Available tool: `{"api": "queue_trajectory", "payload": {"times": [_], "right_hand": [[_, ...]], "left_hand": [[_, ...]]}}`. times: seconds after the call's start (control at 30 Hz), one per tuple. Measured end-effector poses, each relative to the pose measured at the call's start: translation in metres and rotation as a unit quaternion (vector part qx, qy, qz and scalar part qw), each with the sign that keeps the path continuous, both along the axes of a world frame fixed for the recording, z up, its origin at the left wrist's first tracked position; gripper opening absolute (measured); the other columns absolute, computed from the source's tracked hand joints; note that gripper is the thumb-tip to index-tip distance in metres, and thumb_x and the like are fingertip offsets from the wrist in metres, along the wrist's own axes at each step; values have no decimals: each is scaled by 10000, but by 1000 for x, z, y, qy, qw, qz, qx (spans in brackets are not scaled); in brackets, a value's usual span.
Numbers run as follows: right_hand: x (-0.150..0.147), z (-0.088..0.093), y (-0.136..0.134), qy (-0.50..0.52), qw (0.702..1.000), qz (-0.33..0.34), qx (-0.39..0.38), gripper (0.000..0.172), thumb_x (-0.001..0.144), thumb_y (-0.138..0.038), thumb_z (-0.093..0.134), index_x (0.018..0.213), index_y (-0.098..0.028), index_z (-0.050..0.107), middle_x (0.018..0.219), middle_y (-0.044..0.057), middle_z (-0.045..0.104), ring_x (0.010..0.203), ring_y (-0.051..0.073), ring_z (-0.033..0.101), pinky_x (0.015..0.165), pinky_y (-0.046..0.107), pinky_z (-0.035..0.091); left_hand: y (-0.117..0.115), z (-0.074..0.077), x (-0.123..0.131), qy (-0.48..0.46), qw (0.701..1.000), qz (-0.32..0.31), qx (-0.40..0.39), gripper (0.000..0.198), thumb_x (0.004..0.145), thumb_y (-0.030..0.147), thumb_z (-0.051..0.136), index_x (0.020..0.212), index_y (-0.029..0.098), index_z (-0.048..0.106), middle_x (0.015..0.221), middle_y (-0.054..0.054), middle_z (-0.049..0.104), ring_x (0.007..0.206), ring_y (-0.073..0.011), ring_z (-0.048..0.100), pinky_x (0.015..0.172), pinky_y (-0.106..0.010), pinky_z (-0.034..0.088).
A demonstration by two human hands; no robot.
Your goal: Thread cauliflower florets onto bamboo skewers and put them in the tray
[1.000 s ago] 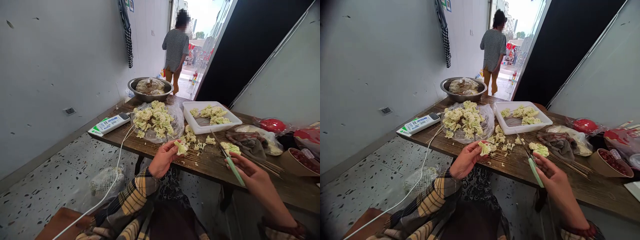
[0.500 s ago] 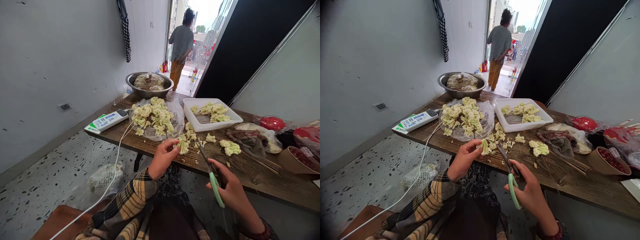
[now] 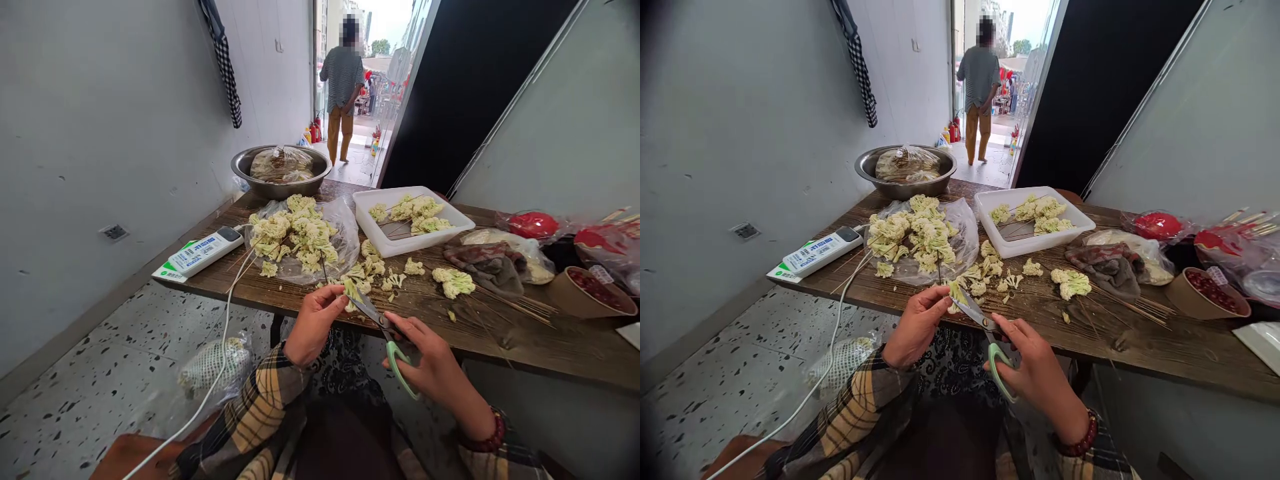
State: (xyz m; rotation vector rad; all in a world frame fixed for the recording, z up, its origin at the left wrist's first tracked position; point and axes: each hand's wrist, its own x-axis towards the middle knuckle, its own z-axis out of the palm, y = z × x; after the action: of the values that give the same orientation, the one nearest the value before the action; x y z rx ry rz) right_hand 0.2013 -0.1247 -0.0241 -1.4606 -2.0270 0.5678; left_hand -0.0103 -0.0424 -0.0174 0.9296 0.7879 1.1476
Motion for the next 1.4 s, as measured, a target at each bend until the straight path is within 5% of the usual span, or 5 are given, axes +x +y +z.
{"api": "queue_trajectory", "payload": {"times": [0.63, 1.4], "right_hand": [[-2, 2, 8, -17, 1000, -8, 24, 524, 845, -325, 622, 1340, -234, 477, 908, 48, 623, 784, 179, 606, 689, 282, 508], [7, -13, 12, -54, 995, -10, 88, 520, 878, -392, 568, 1361, -253, 432, 1065, 82, 654, 877, 210, 660, 776, 315, 538]], "left_hand": [[-1, 0, 13, 15, 1000, 4, 7, 166, 659, 272, 769, 778, 161, 738, 821, -33, 677, 793, -148, 557, 743, -252, 413], [2, 4, 17, -37, 996, -4, -78, 241, 613, 277, 807, 806, 152, 732, 764, -30, 680, 703, -125, 561, 687, -254, 428]]}}
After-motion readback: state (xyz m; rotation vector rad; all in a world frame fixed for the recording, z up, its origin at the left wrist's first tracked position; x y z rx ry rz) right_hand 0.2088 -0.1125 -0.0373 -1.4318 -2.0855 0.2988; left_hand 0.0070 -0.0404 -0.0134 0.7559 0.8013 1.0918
